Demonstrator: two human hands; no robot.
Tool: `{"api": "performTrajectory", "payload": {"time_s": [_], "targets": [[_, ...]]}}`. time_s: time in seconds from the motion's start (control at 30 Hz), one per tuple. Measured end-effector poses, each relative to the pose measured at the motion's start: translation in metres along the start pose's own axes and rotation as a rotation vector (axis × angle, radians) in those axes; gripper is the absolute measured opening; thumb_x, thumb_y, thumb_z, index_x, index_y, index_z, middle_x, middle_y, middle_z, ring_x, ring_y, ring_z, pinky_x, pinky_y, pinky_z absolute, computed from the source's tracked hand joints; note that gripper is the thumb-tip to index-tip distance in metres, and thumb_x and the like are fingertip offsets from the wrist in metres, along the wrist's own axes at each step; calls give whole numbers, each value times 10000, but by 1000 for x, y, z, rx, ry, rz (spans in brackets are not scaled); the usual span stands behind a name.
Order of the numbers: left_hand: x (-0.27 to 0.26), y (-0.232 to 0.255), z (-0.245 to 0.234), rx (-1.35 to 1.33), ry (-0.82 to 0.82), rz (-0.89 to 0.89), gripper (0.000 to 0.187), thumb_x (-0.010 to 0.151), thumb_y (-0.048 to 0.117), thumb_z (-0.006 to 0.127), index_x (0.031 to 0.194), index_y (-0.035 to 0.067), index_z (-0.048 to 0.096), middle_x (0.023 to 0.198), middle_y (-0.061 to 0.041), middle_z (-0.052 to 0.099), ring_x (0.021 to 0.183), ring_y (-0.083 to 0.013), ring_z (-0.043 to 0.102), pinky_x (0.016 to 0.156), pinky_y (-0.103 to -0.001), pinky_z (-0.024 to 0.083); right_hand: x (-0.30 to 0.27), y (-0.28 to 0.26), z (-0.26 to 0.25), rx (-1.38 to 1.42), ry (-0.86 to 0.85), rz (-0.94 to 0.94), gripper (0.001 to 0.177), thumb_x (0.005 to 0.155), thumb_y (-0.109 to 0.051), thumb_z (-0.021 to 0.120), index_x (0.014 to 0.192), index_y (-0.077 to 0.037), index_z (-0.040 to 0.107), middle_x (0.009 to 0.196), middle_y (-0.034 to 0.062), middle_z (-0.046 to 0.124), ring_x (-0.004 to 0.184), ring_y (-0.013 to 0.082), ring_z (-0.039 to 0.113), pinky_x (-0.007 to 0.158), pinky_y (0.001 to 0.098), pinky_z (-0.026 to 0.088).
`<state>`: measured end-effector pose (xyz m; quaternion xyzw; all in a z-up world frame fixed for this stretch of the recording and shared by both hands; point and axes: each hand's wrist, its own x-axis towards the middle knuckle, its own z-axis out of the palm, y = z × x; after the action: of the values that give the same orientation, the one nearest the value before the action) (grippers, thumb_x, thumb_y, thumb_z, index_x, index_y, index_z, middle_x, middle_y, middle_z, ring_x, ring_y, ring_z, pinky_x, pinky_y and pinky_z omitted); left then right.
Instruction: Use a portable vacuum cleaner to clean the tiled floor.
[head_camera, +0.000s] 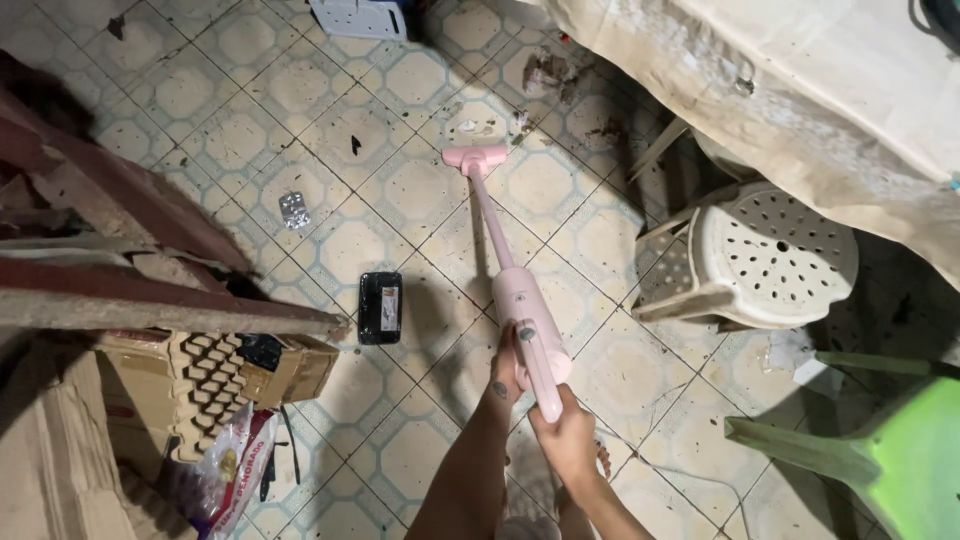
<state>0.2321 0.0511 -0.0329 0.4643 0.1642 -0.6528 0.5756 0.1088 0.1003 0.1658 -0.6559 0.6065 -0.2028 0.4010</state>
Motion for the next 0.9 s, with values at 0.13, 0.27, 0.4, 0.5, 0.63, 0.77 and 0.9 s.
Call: {"api": "performTrajectory", "payload": {"time_s": [0.13,0.27,0.4,0.5,0.63,0.77,0.9], "targets": [[19,22,-6,31,35,9,912,895,683,539,1591,140,311,1485,-141,533,1325,-286,564,1072,-402,485,15,-3,18,14,3,-52,261,771,-175,720,990,-48,660,615,183,678,567,334,727,549,414,553],[34,39,-12,66,92,13,926,863,698,580,1567,127,393,1470,-125,554,1308,-268,562,1062,-377,467,26,-10,35,3,0,-31,265,777,-176,720,999,-46,659,596,187,666,557,349,716,551,418,548],[53,52,-16,72,131,11,919,838,701,612,1526,108,474,1419,-123,598,1252,-250,589,1022,-354,482,36,-19,47,22,-17,18,276,778,-177,715,1011,-43,653,590,190,667,540,355,708,547,432,541],[61,66,-12,94,158,-1,909,848,698,621,1498,73,508,1369,-134,628,1214,-252,611,998,-345,497,48,-13,58,0,9,-61,246,798,-181,721,977,-27,652,614,199,667,560,359,697,555,427,544],[81,76,-13,76,101,20,894,855,685,635,1486,63,514,1350,-130,633,1193,-244,612,986,-341,502,65,-29,63,20,8,-23,275,803,-178,712,1014,-12,654,618,199,674,548,339,702,541,420,543],[84,91,-5,35,30,7,867,861,677,630,1488,94,495,1376,-115,615,1201,-232,600,995,-351,501,80,-33,70,16,18,-42,297,810,-171,685,1049,4,660,604,183,681,523,295,710,529,403,545],[97,97,0,65,-26,76,837,858,657,625,1507,149,484,1404,-92,593,1227,-222,579,1005,-353,489,92,-36,71,32,17,-6,299,803,-174,702,1032,12,651,592,193,670,514,312,704,529,413,542]]}}
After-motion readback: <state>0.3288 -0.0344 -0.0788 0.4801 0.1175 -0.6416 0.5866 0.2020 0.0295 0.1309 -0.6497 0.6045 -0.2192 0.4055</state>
